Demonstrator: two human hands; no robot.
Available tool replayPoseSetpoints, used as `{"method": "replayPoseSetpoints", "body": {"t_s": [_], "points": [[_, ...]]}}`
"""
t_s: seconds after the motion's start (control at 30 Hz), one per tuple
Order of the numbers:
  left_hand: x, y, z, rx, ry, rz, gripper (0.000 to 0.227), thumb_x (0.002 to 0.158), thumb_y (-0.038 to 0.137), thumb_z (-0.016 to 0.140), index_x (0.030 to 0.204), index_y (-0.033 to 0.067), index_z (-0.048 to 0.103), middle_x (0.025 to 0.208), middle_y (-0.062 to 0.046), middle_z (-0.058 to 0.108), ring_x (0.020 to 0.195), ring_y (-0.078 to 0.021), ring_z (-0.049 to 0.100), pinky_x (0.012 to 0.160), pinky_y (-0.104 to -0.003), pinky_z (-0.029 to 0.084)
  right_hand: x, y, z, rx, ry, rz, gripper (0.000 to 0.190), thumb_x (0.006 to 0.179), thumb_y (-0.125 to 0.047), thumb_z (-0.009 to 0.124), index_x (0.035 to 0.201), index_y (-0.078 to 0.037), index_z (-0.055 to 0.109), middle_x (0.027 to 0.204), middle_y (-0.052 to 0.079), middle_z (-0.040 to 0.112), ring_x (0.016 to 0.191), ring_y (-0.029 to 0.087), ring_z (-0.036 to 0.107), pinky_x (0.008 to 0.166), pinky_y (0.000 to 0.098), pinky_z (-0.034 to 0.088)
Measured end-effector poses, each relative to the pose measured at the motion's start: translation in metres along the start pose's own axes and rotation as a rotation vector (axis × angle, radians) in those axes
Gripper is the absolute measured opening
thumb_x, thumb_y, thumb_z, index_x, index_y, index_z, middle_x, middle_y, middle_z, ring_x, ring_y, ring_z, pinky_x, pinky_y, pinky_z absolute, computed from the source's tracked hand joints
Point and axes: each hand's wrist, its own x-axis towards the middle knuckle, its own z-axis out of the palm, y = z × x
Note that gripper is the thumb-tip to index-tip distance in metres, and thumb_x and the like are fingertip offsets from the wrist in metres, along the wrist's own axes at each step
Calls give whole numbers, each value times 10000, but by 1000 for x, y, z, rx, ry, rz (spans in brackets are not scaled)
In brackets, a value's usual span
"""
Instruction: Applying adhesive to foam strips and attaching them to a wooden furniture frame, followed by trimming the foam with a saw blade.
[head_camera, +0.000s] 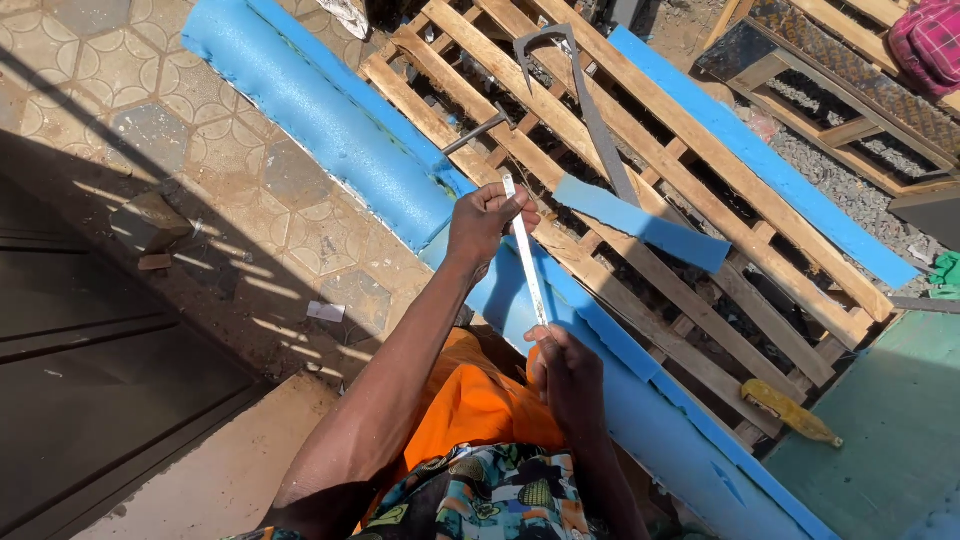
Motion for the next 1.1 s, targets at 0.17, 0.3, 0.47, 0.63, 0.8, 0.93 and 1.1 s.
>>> {"method": "replayPoseSetpoints", "body": {"t_s": [0.17,0.3,0.47,0.63,0.8,0.93,1.1], "points": [[-15,2,19,156,142,126,291,1068,245,606,907,23,705,675,-120,757,509,-206,741,516,-274,633,-12,-32,-3,4,-15,-110,508,1063,-262,525,626,-87,716,345,28,515,304,129,504,410,249,443],[-25,16,33,152,284,196,471,1121,308,442,853,4,681,613,-148,706,469,-213,704,414,-300,625,-9,-17,-1,-17,6,-116,389,1042,-220,524,798,-45,771,383,52,537,316,135,519,396,282,459],[-22,-13,26,99,111,212,316,1120,248,517,1017,14,701,739,-132,744,587,-204,744,533,-316,658,-7,-34,0,-35,27,-125,505,1057,-266,516,627,-82,707,357,25,512,315,122,504,392,249,435],[-28,3,25,69,307,112,496,1135,365,419,841,45,658,559,-96,623,428,-141,615,401,-261,545,-5,-6,20,-85,53,-117,370,1067,-289,537,943,-49,790,437,95,594,383,199,606,443,345,532],[-31,21,29,21,211,206,493,1096,414,524,843,18,672,617,-155,684,480,-210,698,406,-301,598,-4,-20,20,-75,80,-48,340,1064,-275,532,970,-92,803,451,84,596,377,176,582,424,330,517],[-22,13,24,83,175,190,440,1100,302,536,840,-18,689,609,-192,698,445,-259,703,371,-336,599,-5,-33,27,-67,88,-14,333,1058,-261,530,989,-85,805,470,97,588,425,186,591,479,339,537],[20,-10,-11,525,332,442,672,1135,456,417,611,105,649,435,-126,558,313,-176,507,369,-305,390,-6,-42,27,-53,92,-36,328,1050,-269,547,999,-95,820,443,147,581,377,196,551,449,331,527]]}}
